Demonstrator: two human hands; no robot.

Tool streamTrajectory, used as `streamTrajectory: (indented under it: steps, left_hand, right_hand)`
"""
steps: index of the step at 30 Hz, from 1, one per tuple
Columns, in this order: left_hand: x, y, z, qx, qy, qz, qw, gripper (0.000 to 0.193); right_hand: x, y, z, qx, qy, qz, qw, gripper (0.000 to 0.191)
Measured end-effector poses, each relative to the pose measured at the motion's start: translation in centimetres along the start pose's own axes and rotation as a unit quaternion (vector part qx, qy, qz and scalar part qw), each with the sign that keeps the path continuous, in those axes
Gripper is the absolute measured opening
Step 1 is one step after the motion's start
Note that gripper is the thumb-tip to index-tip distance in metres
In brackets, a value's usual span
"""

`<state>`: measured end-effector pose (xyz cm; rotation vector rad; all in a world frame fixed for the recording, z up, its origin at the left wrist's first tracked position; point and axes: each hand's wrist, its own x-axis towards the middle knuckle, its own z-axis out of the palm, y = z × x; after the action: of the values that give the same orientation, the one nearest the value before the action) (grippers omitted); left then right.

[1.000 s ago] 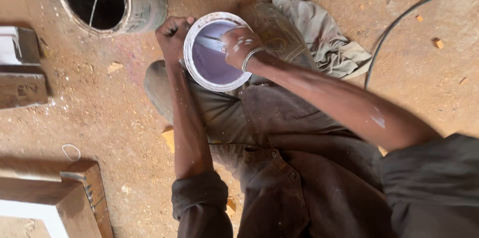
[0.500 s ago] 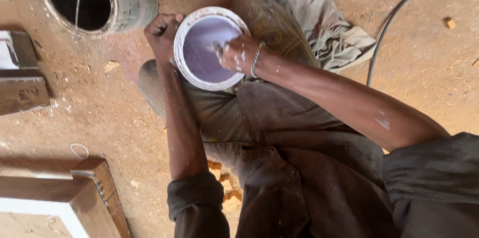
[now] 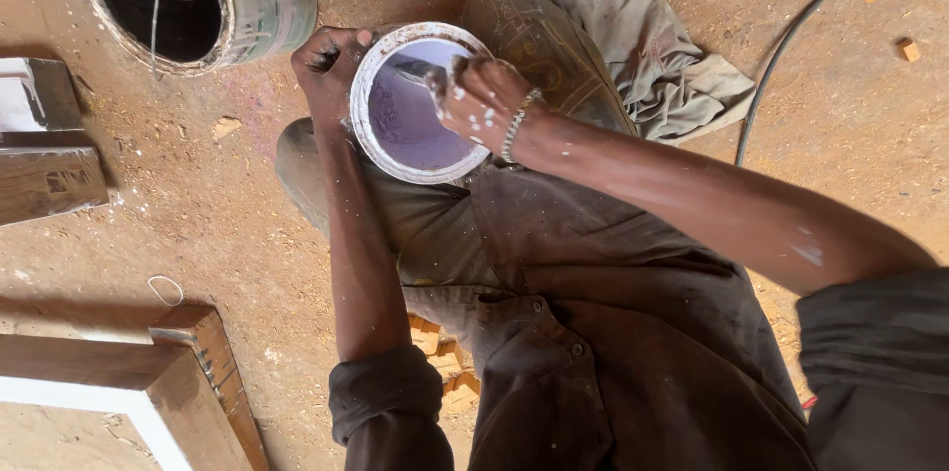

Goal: The person sits on the floor and stirs a light purple liquid in a white bucket using a flat tool. The person holds the bucket steady with the left hand while continuously mixing the contents with the right hand.

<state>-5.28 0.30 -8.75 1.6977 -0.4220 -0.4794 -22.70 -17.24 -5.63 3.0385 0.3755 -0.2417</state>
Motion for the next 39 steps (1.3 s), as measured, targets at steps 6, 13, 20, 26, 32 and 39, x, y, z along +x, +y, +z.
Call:
streamTrajectory:
  steps: [6,13,20,26,32,39]
  left_hand:
    - [0.0,-0.3,-0.1,0.001,0.004,0.009,1.0,0.021]
    - [0.1,0.0,-0.1,-0.015,-0.001,0.004,1.0,0.018]
    - [0.0,0.0,0.1,-0.017,-0.005,0.014,1.0,0.015]
    - [1.4,-0.7,-0.6,-0.026,-0.046,-0.009,0.999,0.014]
    - [2.1,-1.7,-2.2,-0.018,-0.06,-0.011,0.998,0.014]
    - [2.2,-2.2,-2.8,-0.046,-0.095,-0.015,0.994,0.015]
  right_hand:
    - [0.1,-2.9,-0.6,0.068,0.044,0.029,0.996,0.037]
    - [-1.1,-2.9,0.1,0.337,-0.089,0.147,0.926,0.037]
    - [-0.4,-1.8,-0.4,0.294,0.05,0.069,0.952,0.038]
    - [-0.9,-2.6,-1.8,0.142,-0.006,-0.022,0.99,0.041]
    - [-0.9,-1.0,-2.5,0.179,0.017,-0.036,0.983,0.034]
    - [1.3,-3.2,-3.2,0.126,0.033,-0.064,0.989,0.039]
